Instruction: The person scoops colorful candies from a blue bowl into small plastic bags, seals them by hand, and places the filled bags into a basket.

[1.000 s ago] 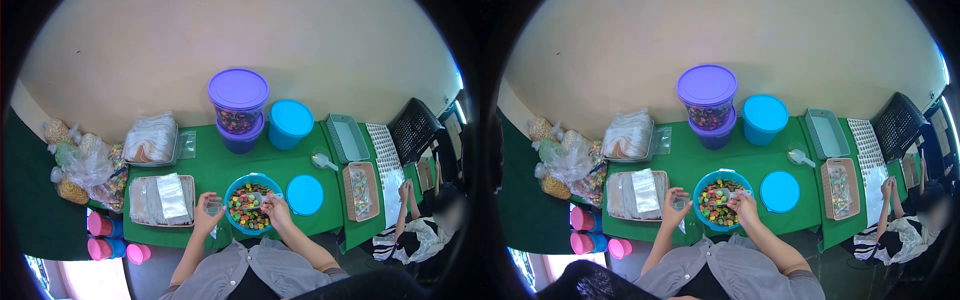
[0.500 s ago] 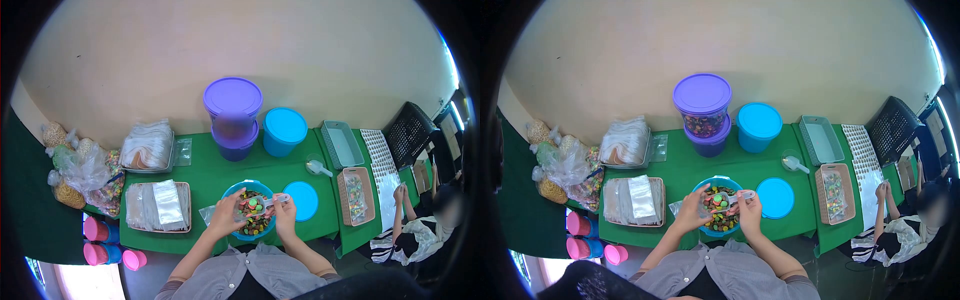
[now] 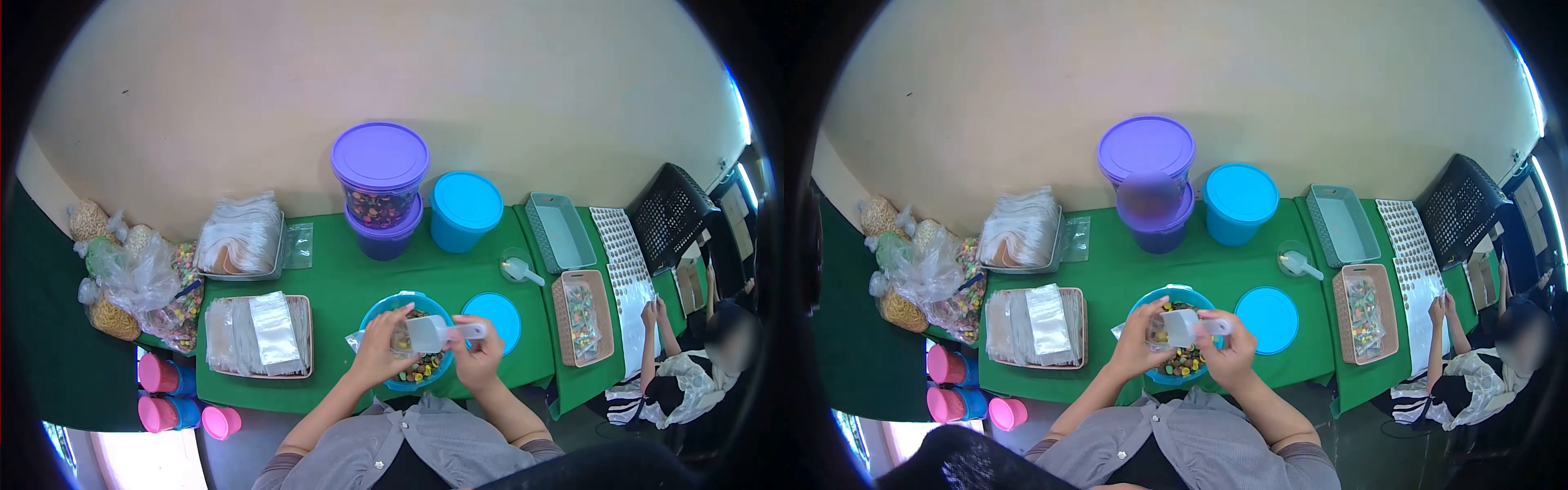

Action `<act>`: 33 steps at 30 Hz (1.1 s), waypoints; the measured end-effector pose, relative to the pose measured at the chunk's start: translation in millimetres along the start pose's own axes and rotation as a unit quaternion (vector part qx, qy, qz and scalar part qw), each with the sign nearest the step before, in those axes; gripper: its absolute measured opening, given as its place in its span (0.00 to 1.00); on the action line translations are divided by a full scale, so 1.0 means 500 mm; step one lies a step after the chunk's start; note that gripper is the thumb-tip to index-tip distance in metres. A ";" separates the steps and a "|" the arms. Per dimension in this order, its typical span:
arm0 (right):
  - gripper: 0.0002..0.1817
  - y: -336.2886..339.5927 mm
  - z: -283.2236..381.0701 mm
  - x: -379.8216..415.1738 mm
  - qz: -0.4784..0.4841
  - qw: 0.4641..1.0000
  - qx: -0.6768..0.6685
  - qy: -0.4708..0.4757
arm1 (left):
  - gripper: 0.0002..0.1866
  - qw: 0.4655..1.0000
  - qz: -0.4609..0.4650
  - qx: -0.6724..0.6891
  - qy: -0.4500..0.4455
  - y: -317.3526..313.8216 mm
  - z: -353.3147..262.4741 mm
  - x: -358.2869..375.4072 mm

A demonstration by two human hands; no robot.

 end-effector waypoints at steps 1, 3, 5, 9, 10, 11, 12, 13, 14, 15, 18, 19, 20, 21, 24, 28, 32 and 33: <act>0.09 0.017 0.005 0.006 -0.048 0.998 -0.037 0.009 | 0.44 0.999 -0.037 0.023 0.013 0.009 0.013 0.005; 0.08 0.037 0.005 0.004 -0.122 0.991 -0.058 0.016 | 0.40 0.996 -0.075 0.047 0.030 0.024 0.032 0.018; 0.07 0.027 -0.010 -0.030 -0.080 0.995 0.052 -0.023 | 0.30 0.985 -0.152 0.036 0.077 0.058 0.061 0.035; 0.08 0.010 -0.163 -0.001 0.081 0.947 0.252 -0.183 | 0.22 0.967 -0.237 0.036 0.091 0.108 0.096 0.068; 0.08 0.005 -0.201 0.020 0.132 0.923 0.301 -0.200 | 0.22 0.966 -0.237 0.036 0.093 0.116 0.099 0.072; 0.09 0.004 -0.211 0.030 0.114 0.924 0.280 -0.234 | 0.22 0.964 -0.244 0.022 0.101 0.125 0.103 0.079; 0.09 0.006 -0.217 0.031 0.117 0.923 0.281 -0.237 | 0.22 0.962 -0.250 0.008 0.111 0.131 0.107 0.088; 0.10 0.015 -0.231 0.033 0.106 0.920 0.256 -0.277 | 0.22 0.961 -0.254 0.009 0.112 0.133 0.117 0.095; 0.10 0.021 -0.242 0.042 0.096 0.915 0.232 -0.316 | 0.22 0.960 -0.253 0.010 0.119 0.134 0.121 0.102; 0.10 0.019 -0.244 0.047 0.100 0.913 0.233 -0.319 | 0.22 0.960 -0.252 0.006 0.122 0.134 0.124 0.105; 0.10 0.008 -0.244 0.057 0.106 0.916 0.232 -0.310 | 0.23 0.959 -0.243 0.002 0.143 0.118 0.137 0.112; 0.09 0.004 -0.247 0.064 0.091 0.929 0.163 -0.318 | 0.23 0.959 -0.234 0.001 0.160 0.108 0.147 0.115; 0.07 0.001 -0.247 0.075 0.076 0.938 0.093 -0.326 | 0.23 0.959 -0.232 0.002 0.164 0.096 0.155 0.122; 0.07 -0.001 -0.247 0.081 0.076 0.937 0.093 -0.328 | 0.24 0.967 -0.194 -0.002 0.167 0.075 0.164 0.124; 0.07 0.001 -0.228 0.077 0.053 0.957 0.085 -0.273 | 0.25 0.974 -0.137 0.013 0.179 0.020 0.172 0.138; 0.08 0.019 -0.243 0.067 0.047 0.965 0.109 -0.233 | 0.23 0.970 -0.177 -0.041 0.159 0.007 0.162 0.149; 0.07 -0.001 -0.283 0.083 0.074 0.940 0.121 -0.311 | 0.23 0.964 -0.197 -0.019 0.175 0.006 0.174 0.149; 0.07 -0.011 -0.290 0.085 0.074 0.940 0.120 -0.312 | 0.22 0.965 -0.199 -0.029 0.171 0.005 0.174 0.149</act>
Point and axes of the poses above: each hand's wrist, its own x-axis away from the middle knuckle, its own y-axis out of the back of the hand, z = x × y, the point moved 6 cm from there along -x, towards the middle knuckle, and after that the axes turned 5 degrees about -y, right-handed, at the moved point
